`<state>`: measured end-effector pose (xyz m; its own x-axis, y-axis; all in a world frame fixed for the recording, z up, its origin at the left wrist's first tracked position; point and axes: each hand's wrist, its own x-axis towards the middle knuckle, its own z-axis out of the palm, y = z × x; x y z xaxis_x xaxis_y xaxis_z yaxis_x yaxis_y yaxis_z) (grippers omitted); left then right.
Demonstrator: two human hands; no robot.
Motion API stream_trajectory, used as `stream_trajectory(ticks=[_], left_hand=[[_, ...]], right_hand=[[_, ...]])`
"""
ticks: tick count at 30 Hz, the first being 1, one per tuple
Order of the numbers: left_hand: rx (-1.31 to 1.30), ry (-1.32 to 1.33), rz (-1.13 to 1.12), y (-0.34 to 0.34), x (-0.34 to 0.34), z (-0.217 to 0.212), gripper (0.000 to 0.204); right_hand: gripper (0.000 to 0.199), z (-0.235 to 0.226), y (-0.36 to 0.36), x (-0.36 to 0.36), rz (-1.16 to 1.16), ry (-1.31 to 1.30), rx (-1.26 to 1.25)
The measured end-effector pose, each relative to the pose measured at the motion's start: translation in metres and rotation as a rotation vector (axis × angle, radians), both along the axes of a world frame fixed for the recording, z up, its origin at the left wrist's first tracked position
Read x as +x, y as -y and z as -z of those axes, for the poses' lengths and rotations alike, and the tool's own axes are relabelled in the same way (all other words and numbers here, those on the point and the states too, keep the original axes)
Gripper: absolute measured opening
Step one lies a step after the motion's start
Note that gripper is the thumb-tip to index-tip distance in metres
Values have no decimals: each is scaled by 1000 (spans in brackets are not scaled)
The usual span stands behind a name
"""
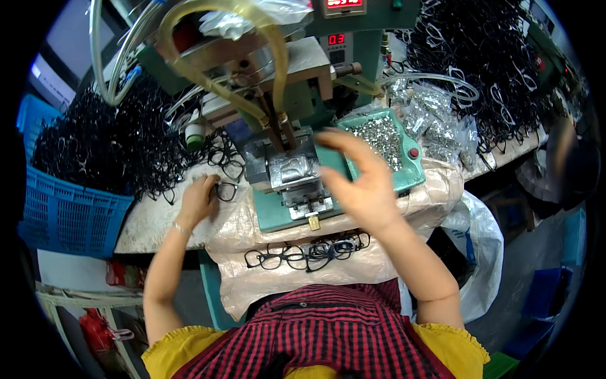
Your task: The person repeatedly picks up black eyeglass frames and small metal components from a tray, places them into a green machine, and presses a lever to secure the parts. The person then removes the assembled glasses and places them on the table.
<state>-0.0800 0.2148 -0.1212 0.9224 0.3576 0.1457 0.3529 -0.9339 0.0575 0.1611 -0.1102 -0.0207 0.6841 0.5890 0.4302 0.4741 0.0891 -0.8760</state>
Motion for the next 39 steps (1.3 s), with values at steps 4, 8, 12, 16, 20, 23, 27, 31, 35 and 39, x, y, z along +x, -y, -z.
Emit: stream_trajectory(ticks=[4,8,12,16,20,23,27,31,35,39], left_hand=[[-1010,718,-315,67,-17,-23,24],[-441,1000,299,146,38,-91,14],[-121,761,762,171,79,-119,12],[-183,653,757,177,98,-119,21],[-259,620,788,171,104,-117,26],[-289,602,778,171,101,-116,26],[-272,690,606,191,81,-94,30],[29,855,180,186,18,-60,19],[-12,943,-298,103,6,-81,14],[79,566,-62,55,45,-82,11]], right_hand=[[31,66,67,53,519,446,-523],[20,84,53,58,572,575,-625],[10,63,23,69,564,557,-490],[8,57,22,82,584,402,-351],[8,75,24,86,545,427,-372],[8,69,15,86,530,500,-419],[8,83,10,88,485,525,-387],[10,102,35,69,527,374,-175],[11,105,54,65,524,126,-69],[13,73,17,59,413,71,-38]])
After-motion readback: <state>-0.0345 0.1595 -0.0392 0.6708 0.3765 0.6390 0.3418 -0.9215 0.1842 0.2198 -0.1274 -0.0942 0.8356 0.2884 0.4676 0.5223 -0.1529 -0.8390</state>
